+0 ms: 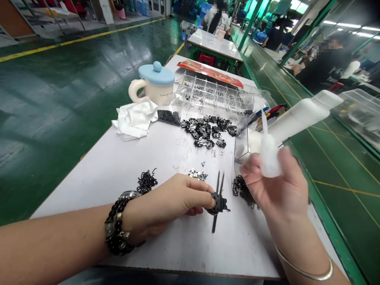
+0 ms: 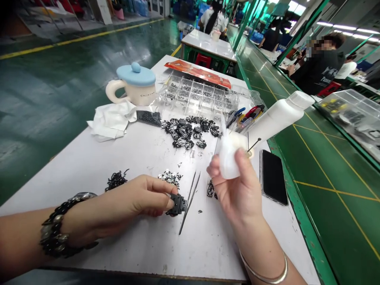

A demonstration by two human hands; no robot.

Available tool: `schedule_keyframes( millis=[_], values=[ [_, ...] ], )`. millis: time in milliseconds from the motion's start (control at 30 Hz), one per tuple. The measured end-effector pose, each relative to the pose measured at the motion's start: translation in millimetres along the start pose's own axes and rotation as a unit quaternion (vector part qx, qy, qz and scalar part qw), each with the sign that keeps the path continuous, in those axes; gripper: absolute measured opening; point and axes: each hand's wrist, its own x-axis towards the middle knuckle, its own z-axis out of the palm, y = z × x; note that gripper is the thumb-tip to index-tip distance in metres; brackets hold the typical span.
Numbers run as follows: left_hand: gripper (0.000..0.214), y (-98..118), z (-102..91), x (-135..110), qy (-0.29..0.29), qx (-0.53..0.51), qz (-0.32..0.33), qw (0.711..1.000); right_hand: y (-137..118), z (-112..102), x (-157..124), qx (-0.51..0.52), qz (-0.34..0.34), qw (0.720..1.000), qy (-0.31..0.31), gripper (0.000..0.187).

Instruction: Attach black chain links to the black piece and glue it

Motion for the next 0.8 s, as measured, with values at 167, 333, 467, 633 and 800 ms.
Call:
schedule_keyframes(
  millis=[167, 333, 467, 633, 800],
  values=[
    [0.012, -2.8, -0.8, 6.5, 0.008, 0.01, -0.034, 0.999, 1.3, -6.0, -9.7, -0.022, -0.067, 0.997, 0.033, 0.03],
    [0.011, -1.1, -0.1, 10.6, 0.006, 0.032, -0.055, 0.998, 7.5, -7.2, -18.3, -0.086, -0.251, 0.962, -0.061, 0.021],
    [0.012, -0.4, 0.3, 11.7, -0.005, 0.046, -0.059, 0.997, 13.9, -5.5, -21.0, -0.116, -0.282, 0.951, -0.051, 0.016],
    [0.009, 1.6, 1.4, 10.7, -0.007, 0.05, -0.062, 0.997, 21.3, -4.8, -23.2, -0.125, -0.261, 0.956, -0.046, 0.019],
    [0.007, 3.3, 2.2, 9.3, -0.001, 0.051, -0.064, 0.997, 22.7, -4.5, -23.8, -0.143, -0.282, 0.947, -0.048, 0.02]
  ],
)
